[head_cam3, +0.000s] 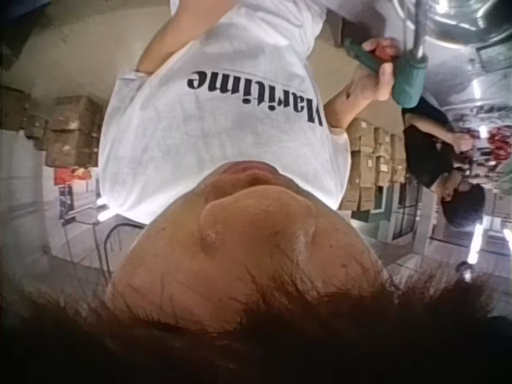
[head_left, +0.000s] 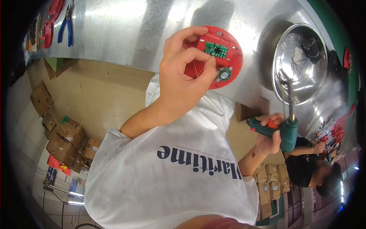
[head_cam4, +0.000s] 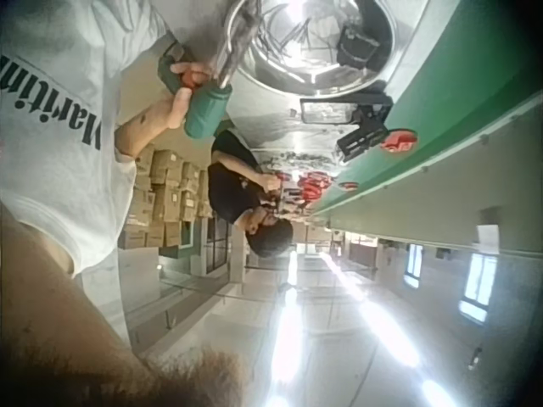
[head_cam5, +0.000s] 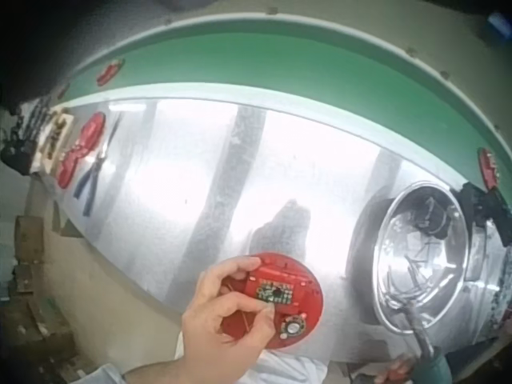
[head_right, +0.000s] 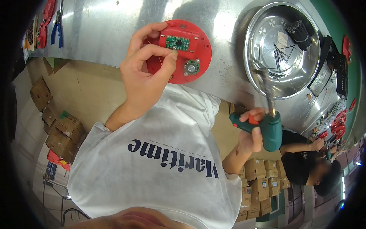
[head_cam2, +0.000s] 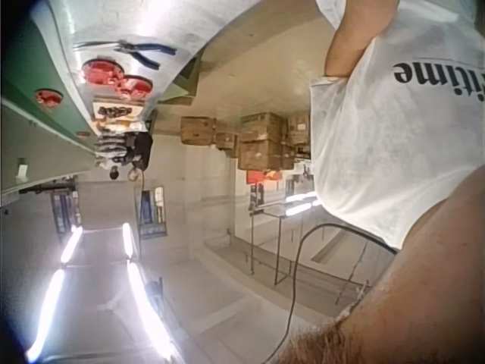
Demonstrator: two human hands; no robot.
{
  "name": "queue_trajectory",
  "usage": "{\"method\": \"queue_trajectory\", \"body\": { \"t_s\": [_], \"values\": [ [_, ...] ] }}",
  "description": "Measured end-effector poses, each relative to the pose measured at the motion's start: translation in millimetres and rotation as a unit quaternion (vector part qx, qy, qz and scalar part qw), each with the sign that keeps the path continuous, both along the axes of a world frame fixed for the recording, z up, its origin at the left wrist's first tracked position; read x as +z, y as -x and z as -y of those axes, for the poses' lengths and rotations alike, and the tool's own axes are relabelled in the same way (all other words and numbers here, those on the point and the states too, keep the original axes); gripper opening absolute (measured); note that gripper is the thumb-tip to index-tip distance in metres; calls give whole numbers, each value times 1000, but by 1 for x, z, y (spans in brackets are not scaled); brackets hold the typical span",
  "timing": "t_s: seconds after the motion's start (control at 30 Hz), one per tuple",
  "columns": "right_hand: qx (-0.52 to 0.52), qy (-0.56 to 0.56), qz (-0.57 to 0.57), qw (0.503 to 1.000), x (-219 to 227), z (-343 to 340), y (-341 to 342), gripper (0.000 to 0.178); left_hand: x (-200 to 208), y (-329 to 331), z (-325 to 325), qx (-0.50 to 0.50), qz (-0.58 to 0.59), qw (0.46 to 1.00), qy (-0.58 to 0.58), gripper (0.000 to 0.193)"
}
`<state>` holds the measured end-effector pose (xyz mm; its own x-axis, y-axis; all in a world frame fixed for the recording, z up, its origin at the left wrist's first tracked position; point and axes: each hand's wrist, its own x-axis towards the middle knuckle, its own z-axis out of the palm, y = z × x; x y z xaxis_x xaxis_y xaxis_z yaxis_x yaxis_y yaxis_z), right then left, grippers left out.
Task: Assembling electronic components into a red housing using a hot glue gun.
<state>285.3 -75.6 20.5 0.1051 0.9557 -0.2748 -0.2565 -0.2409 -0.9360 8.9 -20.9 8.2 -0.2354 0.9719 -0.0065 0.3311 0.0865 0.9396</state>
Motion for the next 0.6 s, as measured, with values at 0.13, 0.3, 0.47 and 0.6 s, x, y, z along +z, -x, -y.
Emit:
{"method": "queue_trajectory", "body": {
  "t_s": [0.13,0.3,0.47,0.6],
  "values": [
    [-53,-34,-11,998,-8,5,-18,36,0,1,0,0,17,1000,6,5],
    [-63,-43,-96,992,-22,7,-28,32,3,2,-1,-3,25,1000,18,5],
    [-93,-42,-140,985,-25,6,-27,32,7,6,-4,-23,-4,1000,19,4],
    [-118,-42,-148,981,-28,5,-26,31,9,14,-2,-45,-51,998,-1,8]
  ]
}}
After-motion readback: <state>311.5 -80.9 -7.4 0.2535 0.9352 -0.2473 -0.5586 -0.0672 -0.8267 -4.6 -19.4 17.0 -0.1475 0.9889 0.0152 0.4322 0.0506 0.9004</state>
